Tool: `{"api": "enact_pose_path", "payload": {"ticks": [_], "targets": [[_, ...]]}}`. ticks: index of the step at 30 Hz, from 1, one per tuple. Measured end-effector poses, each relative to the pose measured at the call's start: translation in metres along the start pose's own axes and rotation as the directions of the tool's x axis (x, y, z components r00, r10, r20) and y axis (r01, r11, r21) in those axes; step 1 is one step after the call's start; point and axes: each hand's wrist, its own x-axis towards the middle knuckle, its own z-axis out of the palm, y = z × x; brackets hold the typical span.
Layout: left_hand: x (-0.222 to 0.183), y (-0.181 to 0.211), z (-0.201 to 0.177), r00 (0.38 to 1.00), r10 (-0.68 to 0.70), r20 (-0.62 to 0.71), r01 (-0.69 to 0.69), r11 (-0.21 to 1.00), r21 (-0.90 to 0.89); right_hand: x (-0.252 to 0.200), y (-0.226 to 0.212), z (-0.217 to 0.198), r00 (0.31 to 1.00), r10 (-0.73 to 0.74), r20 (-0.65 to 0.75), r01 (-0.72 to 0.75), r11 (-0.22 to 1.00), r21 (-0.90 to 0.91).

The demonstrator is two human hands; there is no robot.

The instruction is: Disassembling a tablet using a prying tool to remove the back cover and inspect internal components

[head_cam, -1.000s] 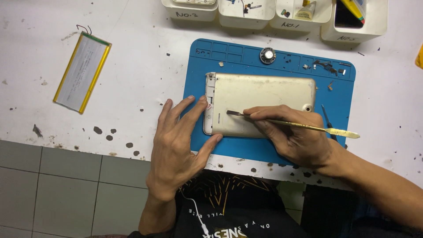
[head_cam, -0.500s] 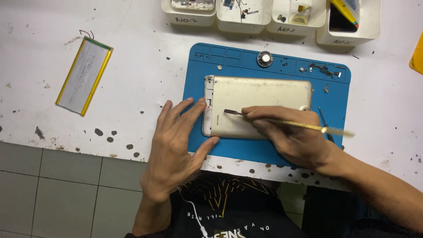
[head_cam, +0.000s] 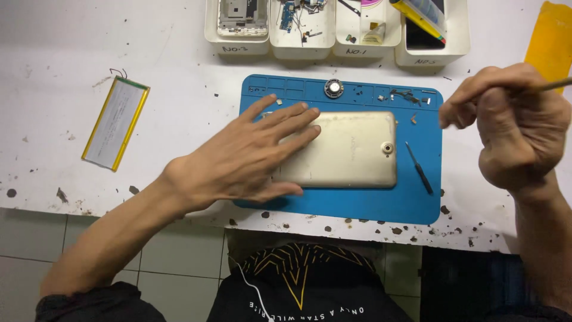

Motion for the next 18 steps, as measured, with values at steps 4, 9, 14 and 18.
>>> {"api": "enact_pose_path", "payload": {"ticks": [4, 9, 14, 18], "targets": [[0.005, 0.004, 0.017, 1.0, 0.001, 0.008, -0.001, 1.0, 0.022, 0.014, -0.003, -0.003, 0.987, 0.094, 0.131, -0.057, 0.962, -0.268], [0.015, 0.004, 0.012, 0.999, -0.032, 0.021, 0.035, 0.989, -0.141, 0.014, 0.024, -0.002, 0.91, 0.113, 0.399, 0.045, 0.929, -0.366], [0.029, -0.005, 0.001, 0.998, -0.038, 0.043, 0.046, 0.978, -0.202, 0.007, 0.015, 0.011, 0.892, 0.101, 0.44, 0.116, 0.891, -0.439], [0.035, -0.005, -0.003, 0.993, -0.084, 0.086, 0.103, 0.964, -0.245, 0.003, 0.013, 0.018, 0.886, 0.177, 0.428, 0.089, 0.841, -0.533]]}}
